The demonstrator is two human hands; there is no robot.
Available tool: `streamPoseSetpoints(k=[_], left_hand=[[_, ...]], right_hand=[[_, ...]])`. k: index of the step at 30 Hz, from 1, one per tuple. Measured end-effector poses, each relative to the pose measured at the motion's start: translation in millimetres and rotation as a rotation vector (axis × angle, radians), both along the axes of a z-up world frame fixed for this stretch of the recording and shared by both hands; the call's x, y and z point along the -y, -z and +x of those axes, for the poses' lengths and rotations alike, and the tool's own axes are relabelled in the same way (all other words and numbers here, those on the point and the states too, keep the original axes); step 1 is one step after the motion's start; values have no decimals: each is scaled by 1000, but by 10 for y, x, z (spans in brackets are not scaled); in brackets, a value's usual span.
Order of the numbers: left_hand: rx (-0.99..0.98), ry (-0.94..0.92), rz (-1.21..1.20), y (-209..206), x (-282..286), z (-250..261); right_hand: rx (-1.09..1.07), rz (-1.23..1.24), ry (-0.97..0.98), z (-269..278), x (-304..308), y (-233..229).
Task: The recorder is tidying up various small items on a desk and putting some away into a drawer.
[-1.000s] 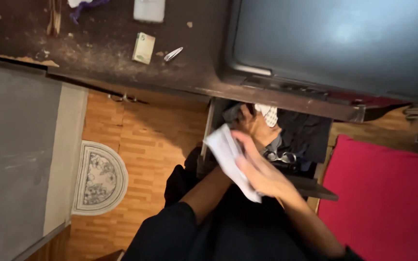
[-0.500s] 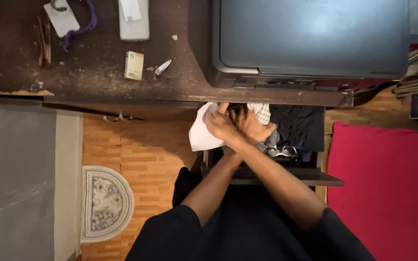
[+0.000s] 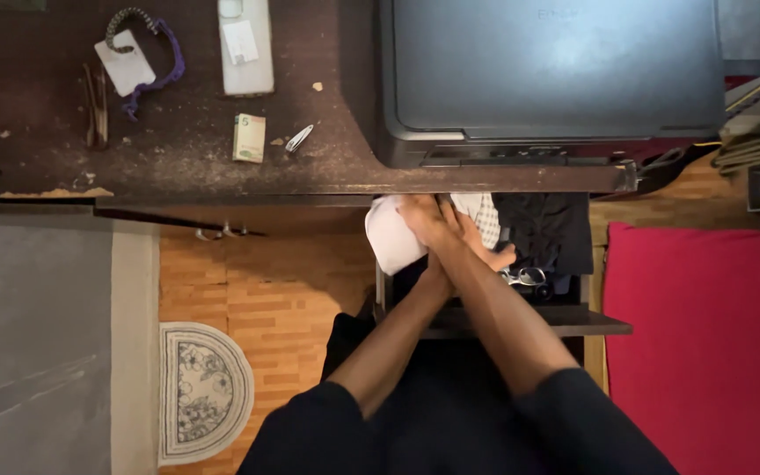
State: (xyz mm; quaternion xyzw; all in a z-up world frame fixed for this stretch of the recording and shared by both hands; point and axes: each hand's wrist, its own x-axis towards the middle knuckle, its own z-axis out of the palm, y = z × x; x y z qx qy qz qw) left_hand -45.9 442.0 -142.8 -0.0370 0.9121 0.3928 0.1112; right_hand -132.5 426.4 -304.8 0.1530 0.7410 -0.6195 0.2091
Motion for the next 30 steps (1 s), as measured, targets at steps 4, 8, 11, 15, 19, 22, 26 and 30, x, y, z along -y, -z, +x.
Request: streamPoseSetpoints(k=[4, 8, 11, 15, 19, 22, 26, 30], left_hand=[[-101, 76, -19, -63, -109, 214], [-78, 103, -72, -38, -88, 294], [-99, 114, -61, -24, -13, 252], [-110, 95, -52, -43, -24, 287], [-136, 77, -43, -72, -49, 281], [-156, 50, -44, -123, 5, 279], [-185, 40, -40, -195, 106, 301], [-216, 20, -39, 11, 209, 351]], right_hand=[[-136, -66, 102, 72, -125, 167], [-207, 42, -22, -85, 29, -142], [-265, 127, -107, -189, 46, -155], [-314, 251, -227, -130, -51, -133], [-375, 376, -347, -186, -183, 168], [-425, 461, -448, -195, -203, 324], [-485, 583, -560, -140, -356, 641], [6, 759, -748, 188, -161, -699]])
